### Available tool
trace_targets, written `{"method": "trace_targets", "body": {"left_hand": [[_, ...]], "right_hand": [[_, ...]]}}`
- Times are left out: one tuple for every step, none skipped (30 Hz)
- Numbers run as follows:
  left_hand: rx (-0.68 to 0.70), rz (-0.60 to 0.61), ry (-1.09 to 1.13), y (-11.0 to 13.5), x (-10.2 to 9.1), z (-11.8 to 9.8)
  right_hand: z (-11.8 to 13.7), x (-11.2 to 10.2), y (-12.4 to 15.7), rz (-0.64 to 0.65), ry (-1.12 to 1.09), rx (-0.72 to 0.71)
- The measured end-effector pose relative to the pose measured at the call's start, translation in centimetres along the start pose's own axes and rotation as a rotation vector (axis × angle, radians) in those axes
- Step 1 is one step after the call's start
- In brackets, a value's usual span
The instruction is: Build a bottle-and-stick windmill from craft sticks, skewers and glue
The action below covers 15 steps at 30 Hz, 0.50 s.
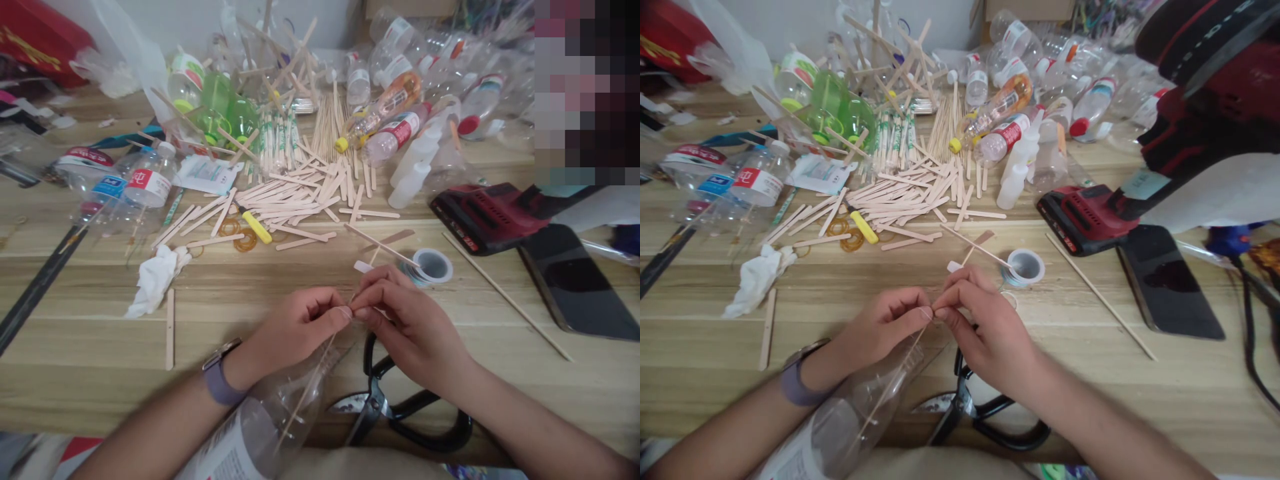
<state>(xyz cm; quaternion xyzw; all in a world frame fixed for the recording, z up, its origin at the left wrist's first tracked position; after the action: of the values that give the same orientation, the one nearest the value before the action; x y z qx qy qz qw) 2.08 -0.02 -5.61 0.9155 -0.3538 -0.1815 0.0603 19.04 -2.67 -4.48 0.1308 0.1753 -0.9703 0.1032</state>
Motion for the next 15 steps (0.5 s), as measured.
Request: {"method": "trace_targets", "body": {"left_hand": [[-0.020, 0.017, 0.061, -0.09, 0.01, 0.07], [-0.044, 0.033, 0.121, -0.16, 0.03, 0.18], [-0.067, 0.047, 0.175, -0.20, 0.05, 0.31], [-0.086, 0.058, 0.221, -0.23, 0.07, 0.46], [-0.097, 0.066, 0.263, -0.24, 0.09, 0.58], [-0.103, 0.072, 0.300, -0.24, 0.11, 0.68], [-0.103, 0.079, 0.333, -0.22, 0.12, 0.74], [-0.103, 0.082, 0.360, -0.19, 0.12, 0.75], [-0.104, 0.082, 0.381, -0.16, 0.09, 0.72], [-0.108, 0.078, 0.393, -0.12, 0.05, 0.66], [-0.114, 0.072, 0.399, -0.07, -0.01, 0.57], [-0.123, 0.066, 0.403, -0.01, -0.08, 0.46], [-0.134, 0.058, 0.411, 0.04, -0.14, 0.35], [-0.146, 0.052, 0.424, 0.09, -0.20, 0.27], [-0.159, 0.052, 0.440, 0.14, -0.23, 0.22]], "right_hand": [[-0.01, 0.01, 0.04, -0.009, 0.006, -0.004], [-0.04, 0.00, 0.07, -0.017, 0.010, -0.003], [-0.07, -0.02, 0.10, -0.021, 0.009, 0.000], [-0.11, -0.06, 0.12, -0.021, 0.002, 0.004], [-0.15, -0.08, 0.15, -0.013, -0.011, 0.006], [-0.17, -0.10, 0.16, 0.001, -0.027, 0.005], [-0.18, -0.12, 0.17, 0.015, -0.044, 0.001], [-0.18, -0.14, 0.17, 0.028, -0.059, -0.003], [-0.16, -0.16, 0.16, 0.037, -0.068, -0.011], [-0.13, -0.19, 0.14, 0.040, -0.071, -0.019], [-0.08, -0.22, 0.12, 0.036, -0.068, -0.028], [-0.03, -0.25, 0.09, 0.031, -0.062, -0.032], [0.03, -0.26, 0.06, 0.029, -0.056, -0.037], [0.09, -0.27, 0.05, 0.028, -0.053, -0.044], [0.14, -0.25, 0.05, 0.029, -0.051, -0.054]]}}
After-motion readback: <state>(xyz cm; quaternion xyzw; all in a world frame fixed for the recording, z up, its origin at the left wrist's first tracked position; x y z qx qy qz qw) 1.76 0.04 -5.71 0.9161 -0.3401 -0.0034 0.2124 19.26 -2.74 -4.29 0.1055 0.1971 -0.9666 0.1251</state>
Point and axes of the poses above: each hand's wrist, its own y-axis away from the middle knuckle, its own x-axis out of the palm, z = x × y, the point moved 2 cm from there along -y, towards the middle knuckle, and after that the axes turned 14 degrees about -y, right-handed, at the moved point
